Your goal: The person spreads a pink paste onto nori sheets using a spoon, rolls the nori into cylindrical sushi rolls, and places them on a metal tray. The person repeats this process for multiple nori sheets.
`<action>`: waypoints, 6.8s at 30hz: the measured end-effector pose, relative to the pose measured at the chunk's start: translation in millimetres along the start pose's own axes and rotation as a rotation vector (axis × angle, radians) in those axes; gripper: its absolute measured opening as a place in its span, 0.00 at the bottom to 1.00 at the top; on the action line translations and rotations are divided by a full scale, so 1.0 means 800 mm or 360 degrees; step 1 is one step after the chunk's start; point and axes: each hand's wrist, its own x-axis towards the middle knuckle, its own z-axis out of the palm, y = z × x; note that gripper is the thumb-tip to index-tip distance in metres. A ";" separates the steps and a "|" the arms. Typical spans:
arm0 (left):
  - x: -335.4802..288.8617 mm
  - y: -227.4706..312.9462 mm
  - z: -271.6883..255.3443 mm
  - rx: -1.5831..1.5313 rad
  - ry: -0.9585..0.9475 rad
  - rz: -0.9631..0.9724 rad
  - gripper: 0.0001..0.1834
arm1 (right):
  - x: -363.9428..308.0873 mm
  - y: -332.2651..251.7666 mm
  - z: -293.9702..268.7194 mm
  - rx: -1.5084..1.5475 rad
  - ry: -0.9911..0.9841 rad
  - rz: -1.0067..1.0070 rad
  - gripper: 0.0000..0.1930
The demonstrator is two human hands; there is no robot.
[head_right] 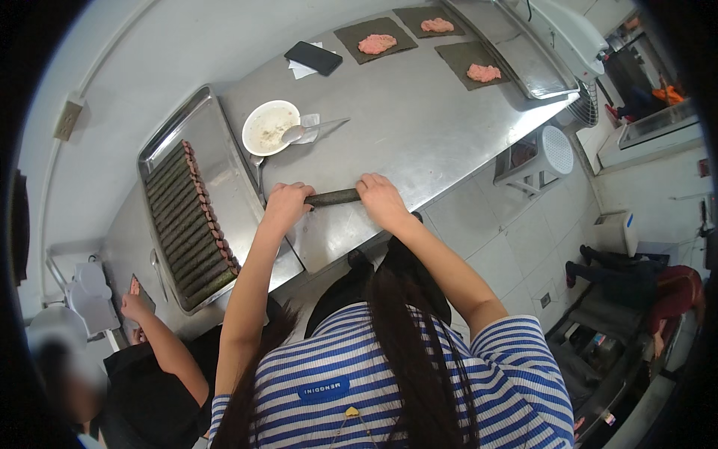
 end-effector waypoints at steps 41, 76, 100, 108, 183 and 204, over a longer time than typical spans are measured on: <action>-0.141 0.153 0.031 -0.1005 -0.0204 -0.1095 0.22 | 0.023 0.020 -0.008 0.0820 -0.1105 -0.1196 0.18; -0.050 -0.628 -0.231 -0.0447 -0.0418 -0.0828 0.29 | 0.659 -0.287 0.223 0.0497 -0.0693 -0.0590 0.21; -0.068 -0.695 -0.179 -0.0016 -0.0394 -0.0837 0.23 | 0.664 -0.259 0.308 0.0583 -0.0733 -0.0535 0.16; -0.069 -0.689 -0.180 -0.0042 -0.0377 -0.0814 0.23 | 0.660 -0.256 0.299 0.0558 -0.0735 -0.0498 0.17; -0.313 -0.106 0.009 0.0012 0.0722 -0.1343 0.12 | -0.015 0.069 -0.015 0.1319 -0.0478 0.0324 0.14; -0.274 -0.218 -0.017 -0.0124 0.0945 -0.1004 0.14 | 0.012 0.015 0.002 0.1253 -0.0545 0.0608 0.13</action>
